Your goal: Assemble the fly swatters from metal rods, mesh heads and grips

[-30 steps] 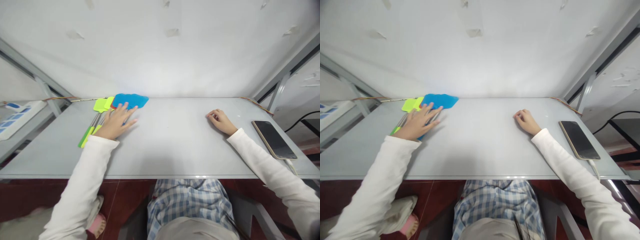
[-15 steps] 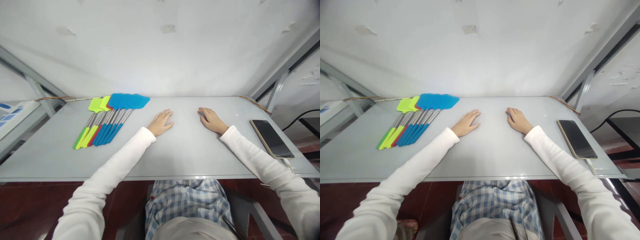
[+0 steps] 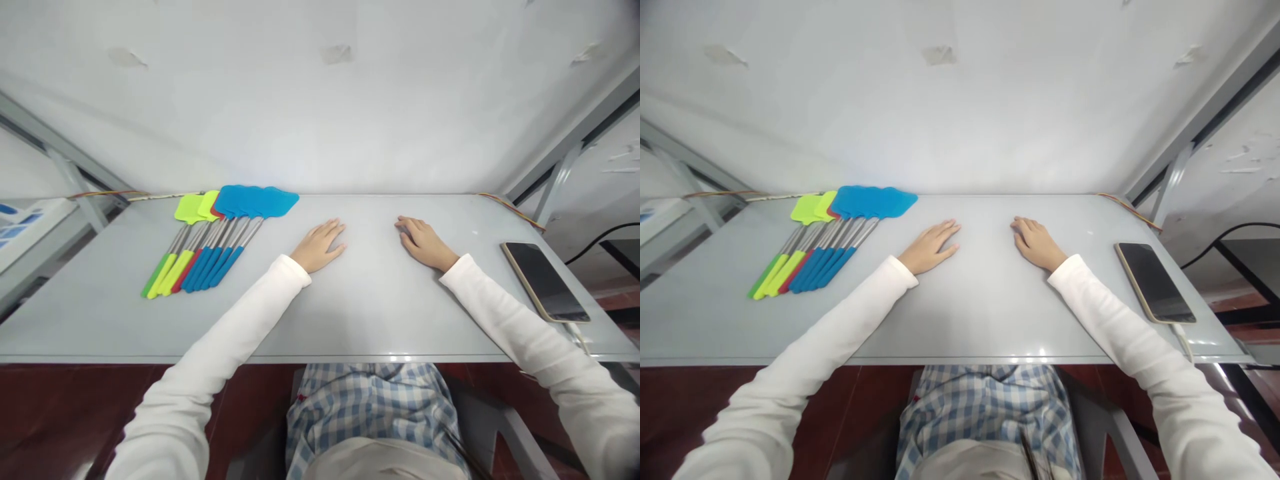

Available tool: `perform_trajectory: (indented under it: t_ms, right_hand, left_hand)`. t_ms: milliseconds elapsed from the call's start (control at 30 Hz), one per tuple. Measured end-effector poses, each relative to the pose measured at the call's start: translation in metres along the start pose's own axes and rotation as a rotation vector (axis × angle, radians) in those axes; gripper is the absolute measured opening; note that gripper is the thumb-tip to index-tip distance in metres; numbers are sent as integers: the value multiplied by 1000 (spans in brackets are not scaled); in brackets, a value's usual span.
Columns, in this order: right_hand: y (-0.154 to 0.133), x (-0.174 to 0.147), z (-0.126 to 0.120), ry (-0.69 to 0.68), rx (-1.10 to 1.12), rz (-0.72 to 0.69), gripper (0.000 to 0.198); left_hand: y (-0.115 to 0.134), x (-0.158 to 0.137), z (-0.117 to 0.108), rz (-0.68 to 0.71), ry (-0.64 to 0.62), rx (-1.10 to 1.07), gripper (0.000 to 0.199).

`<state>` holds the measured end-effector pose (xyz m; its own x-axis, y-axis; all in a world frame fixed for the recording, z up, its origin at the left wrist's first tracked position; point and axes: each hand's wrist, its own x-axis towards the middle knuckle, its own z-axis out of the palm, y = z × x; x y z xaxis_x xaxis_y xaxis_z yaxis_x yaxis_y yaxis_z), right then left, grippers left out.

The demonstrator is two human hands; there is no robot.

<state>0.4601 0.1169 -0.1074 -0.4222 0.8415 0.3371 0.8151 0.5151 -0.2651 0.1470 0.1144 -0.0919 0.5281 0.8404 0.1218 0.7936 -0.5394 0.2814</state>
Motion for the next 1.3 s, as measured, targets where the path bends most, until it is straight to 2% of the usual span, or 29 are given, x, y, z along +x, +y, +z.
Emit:
perform_trajectory:
  t_ms: [133, 200, 267, 333, 433, 533, 633, 867, 967, 1067, 1167, 1300]
  right_hand:
    - [1, -1, 0, -1, 14, -4, 39]
    - [2, -1, 0, -9, 21, -6, 40]
    - [2, -1, 0, -19, 24, -6, 41]
    - [2, -1, 0, -23, 26, -1, 42]
    - [2, -2, 0, -20, 34, 4, 42]
    - [2, -2, 0, -19, 36, 4, 42]
    - [3, -2, 0, -26, 34, 2, 42]
    - [1, -1, 0, -27, 12, -3, 42]
    - [-6, -2, -3, 5, -26, -8, 40]
    - [-19, -4, -12, 103, -82, -38, 40]
    - [-37, -7, -21, 190, -118, -86, 42]
    - [-58, -10, -24, 143, -135, -144, 45]
  left_hand:
    - [1, -1, -3, -4, 76, 2, 46]
    - [0, -3, -10, -72, 134, 48, 42]
    - [-5, -8, -20, -236, 221, 148, 42]
    - [-13, -14, -33, -462, 302, 247, 45]
    - [-30, -23, -46, -739, 362, 299, 49]
    - [-46, -29, -50, -879, 345, 279, 53]
    - [-53, -30, -48, -912, 281, 273, 55]
    - [-54, -31, -50, -894, 218, 313, 52]
    - [-48, -28, -52, -821, 166, 334, 46]
    - [-33, -20, -46, -602, 119, 316, 41]
    - [-11, -9, -30, -304, 166, 281, 40]
    - [23, 3, -1, 50, 289, 268, 36]
